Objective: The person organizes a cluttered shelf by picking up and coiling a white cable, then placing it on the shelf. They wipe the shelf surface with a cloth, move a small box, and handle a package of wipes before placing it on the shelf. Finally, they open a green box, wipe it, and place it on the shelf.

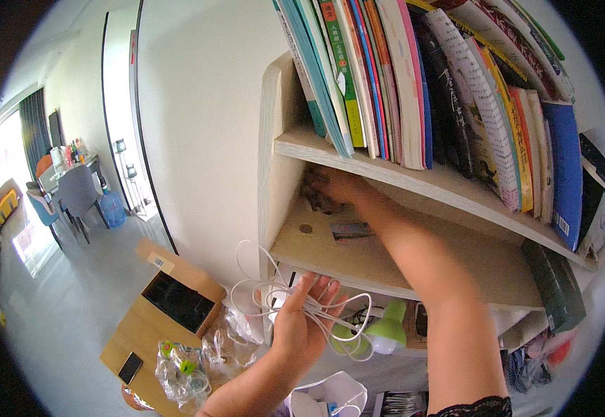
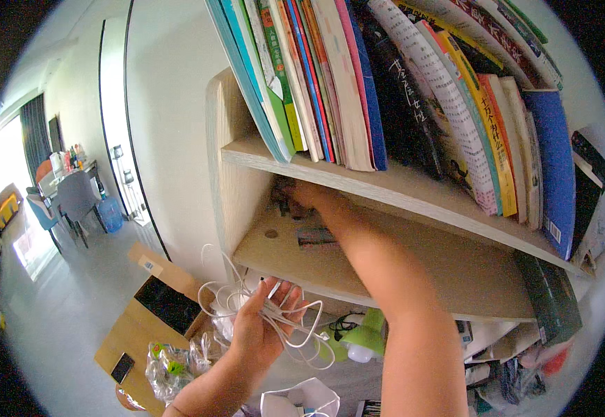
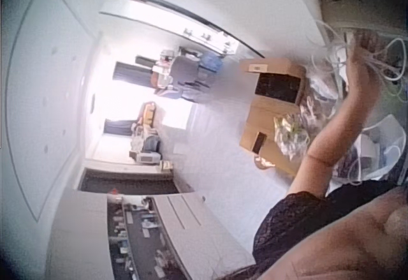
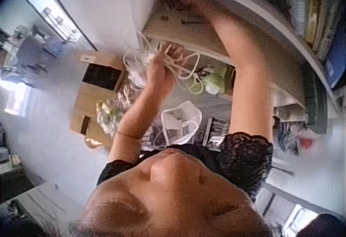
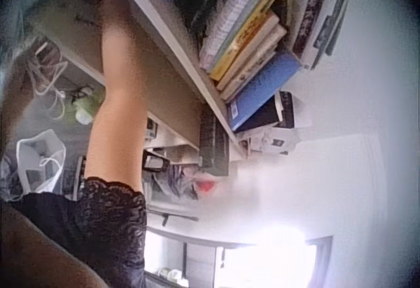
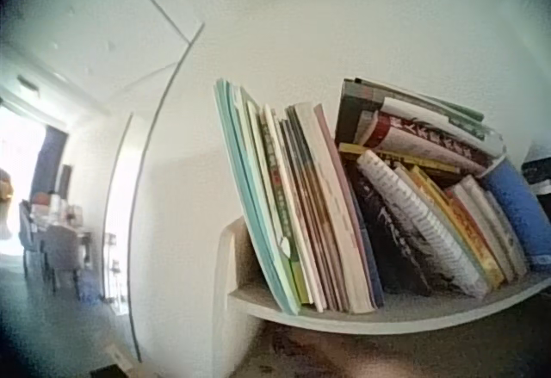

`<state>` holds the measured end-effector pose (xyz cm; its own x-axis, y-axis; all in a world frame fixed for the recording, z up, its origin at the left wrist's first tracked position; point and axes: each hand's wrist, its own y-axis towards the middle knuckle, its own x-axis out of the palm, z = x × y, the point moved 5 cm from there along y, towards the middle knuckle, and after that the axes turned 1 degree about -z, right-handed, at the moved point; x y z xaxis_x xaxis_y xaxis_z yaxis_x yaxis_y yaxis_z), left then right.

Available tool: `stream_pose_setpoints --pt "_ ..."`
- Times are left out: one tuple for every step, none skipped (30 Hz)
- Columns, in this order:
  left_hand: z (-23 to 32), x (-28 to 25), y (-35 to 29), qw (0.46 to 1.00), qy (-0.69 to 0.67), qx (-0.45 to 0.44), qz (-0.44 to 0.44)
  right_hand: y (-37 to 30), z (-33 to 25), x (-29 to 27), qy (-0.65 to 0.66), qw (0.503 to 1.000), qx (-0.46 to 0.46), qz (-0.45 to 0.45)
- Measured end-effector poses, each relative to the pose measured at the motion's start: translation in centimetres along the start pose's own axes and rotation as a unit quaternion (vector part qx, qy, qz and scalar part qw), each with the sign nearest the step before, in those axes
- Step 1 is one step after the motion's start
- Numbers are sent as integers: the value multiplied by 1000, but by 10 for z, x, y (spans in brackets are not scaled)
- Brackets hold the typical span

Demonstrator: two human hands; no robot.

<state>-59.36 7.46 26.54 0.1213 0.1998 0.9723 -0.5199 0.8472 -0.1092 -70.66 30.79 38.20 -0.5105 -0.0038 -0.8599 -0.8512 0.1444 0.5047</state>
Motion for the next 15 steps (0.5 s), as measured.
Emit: stream_pose_setpoints --pt "-2 2 0 1000 -1 -5 -1 -7 1 -7 5 997 15 -69" --pt "-2 2 1 1000 0 -1 1 -10 -1 -8 16 990 26 -138" --pt "-4 3 1 1000 -4 -5 -1 -17 -2 -13 21 978 41 -205" --pt "-3 1 1 1000 -4 -1 0 -25 -11 -21 28 979 -10 -203" --pt "-1 1 1 1000 -5 2 2 -33 -20 -30 35 977 -61 -199" --pt "1 1 0 1000 -1 7 7 -39 -29 -39 39 974 -66 -211" --pt "1 2 0 1000 3 5 12 -48 -38 -53 41 972 -66 -222" --pt "2 1 -1 1000 8 5 18 -54 -41 -60 44 969 -67 -234" --pt "1 2 -1 1000 5 4 8 -57 -36 -68 92 969 -61 -219" --pt "1 2 -1 1000 2 4 0 -58 -31 -76 140 967 -56 -205" --pt "2 2 -1 1000 0 5 -8 -56 -28 -80 189 962 -53 -189" --pt "0 4 -2 1000 -4 1 -10 -52 -13 -75 215 961 -8 -176" --pt "-1 4 -2 1000 -5 3 -8 -45 -3 -62 246 955 33 -161" --pt "-1 4 -2 1000 -6 5 -6 -41 6 -49 245 955 57 -159" --pt "-2 5 -3 1000 -6 7 -6 -38 3 -42 242 954 81 -158"
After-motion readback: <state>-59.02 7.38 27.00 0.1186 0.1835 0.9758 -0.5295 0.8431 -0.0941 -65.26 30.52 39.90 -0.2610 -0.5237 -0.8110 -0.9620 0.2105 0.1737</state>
